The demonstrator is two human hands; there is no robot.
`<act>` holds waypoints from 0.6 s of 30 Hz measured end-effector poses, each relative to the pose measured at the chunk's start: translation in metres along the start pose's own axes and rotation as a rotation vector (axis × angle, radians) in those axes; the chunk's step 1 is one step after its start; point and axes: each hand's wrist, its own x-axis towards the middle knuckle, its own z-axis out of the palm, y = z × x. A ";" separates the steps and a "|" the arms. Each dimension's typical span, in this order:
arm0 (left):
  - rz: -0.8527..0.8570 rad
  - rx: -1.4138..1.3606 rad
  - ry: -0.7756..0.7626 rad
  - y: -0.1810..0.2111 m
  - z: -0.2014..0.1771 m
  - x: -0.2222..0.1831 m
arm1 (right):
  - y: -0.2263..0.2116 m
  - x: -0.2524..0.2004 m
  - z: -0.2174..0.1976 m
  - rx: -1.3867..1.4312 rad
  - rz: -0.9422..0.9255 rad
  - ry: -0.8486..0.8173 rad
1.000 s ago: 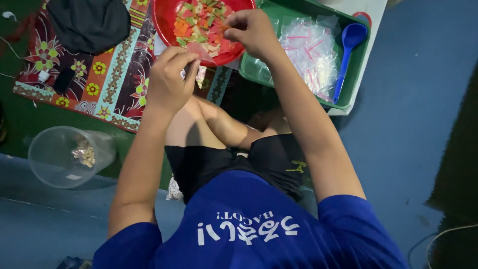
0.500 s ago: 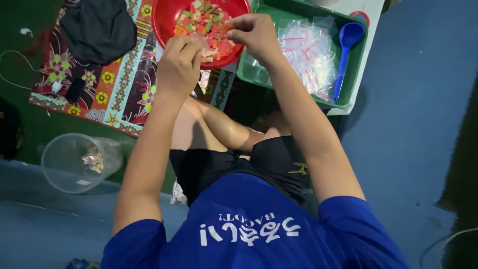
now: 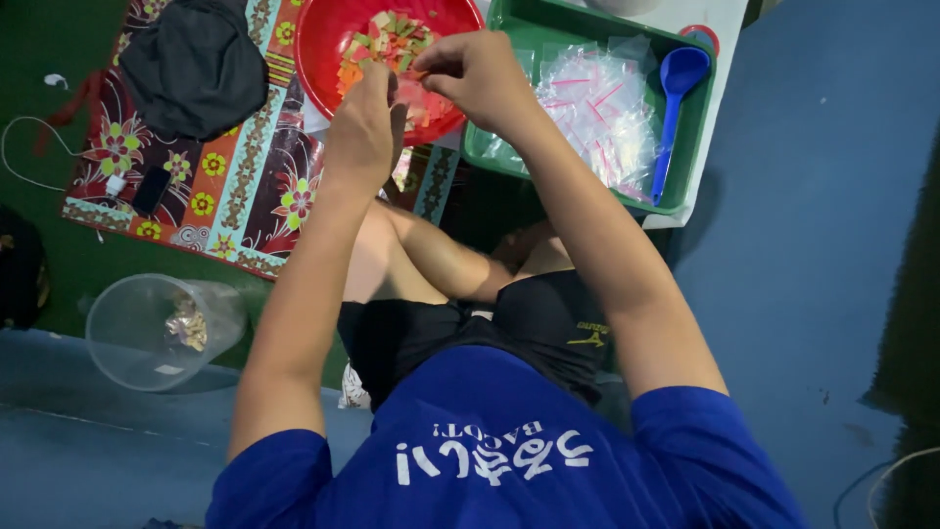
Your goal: Manually portioning small snack pieces into individual plastic bags and tying them closed.
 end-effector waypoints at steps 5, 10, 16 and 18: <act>0.008 0.008 0.010 0.001 -0.001 0.000 | -0.003 0.007 0.001 -0.111 -0.103 -0.080; 0.012 0.054 -0.016 -0.004 0.001 -0.002 | -0.007 0.006 0.000 -0.133 -0.147 -0.101; 0.052 0.047 0.043 -0.002 0.001 -0.005 | -0.008 -0.001 -0.002 -0.106 -0.178 -0.004; 0.078 0.077 0.083 0.003 -0.004 -0.005 | 0.001 -0.004 -0.001 -0.235 -0.135 0.038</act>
